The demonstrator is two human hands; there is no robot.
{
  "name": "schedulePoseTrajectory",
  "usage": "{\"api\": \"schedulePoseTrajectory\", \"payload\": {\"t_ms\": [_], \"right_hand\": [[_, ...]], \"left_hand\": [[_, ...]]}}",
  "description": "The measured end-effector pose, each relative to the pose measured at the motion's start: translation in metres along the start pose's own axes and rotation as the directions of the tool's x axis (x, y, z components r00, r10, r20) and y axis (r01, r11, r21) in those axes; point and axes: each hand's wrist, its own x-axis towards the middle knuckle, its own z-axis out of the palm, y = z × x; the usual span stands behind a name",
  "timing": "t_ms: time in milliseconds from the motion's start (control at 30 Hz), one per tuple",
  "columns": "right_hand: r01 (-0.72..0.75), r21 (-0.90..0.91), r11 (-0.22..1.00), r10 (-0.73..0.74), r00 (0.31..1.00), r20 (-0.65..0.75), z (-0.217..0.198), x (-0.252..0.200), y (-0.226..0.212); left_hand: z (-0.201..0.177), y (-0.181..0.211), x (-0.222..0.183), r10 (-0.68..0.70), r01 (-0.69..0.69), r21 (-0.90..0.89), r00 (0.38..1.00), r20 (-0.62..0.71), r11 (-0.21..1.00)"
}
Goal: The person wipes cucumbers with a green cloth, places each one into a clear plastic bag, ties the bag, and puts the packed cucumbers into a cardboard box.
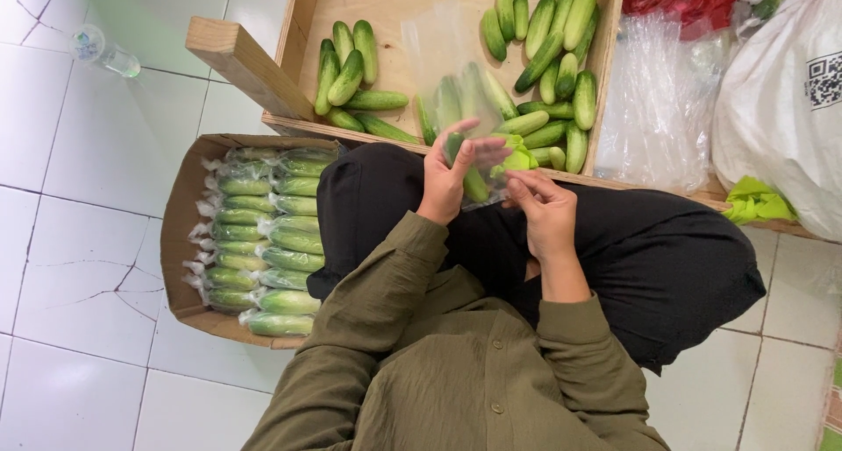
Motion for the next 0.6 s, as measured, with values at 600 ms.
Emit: {"api": "schedulePoseTrajectory", "payload": {"t_ms": [600], "right_hand": [[0.611, -0.364, 0.703, -0.589, 0.787, 0.184, 0.050, -0.025, -0.028]], "left_hand": [[-0.029, -0.035, 0.010, -0.193, 0.194, -0.019, 0.958, -0.214, 0.981]]}}
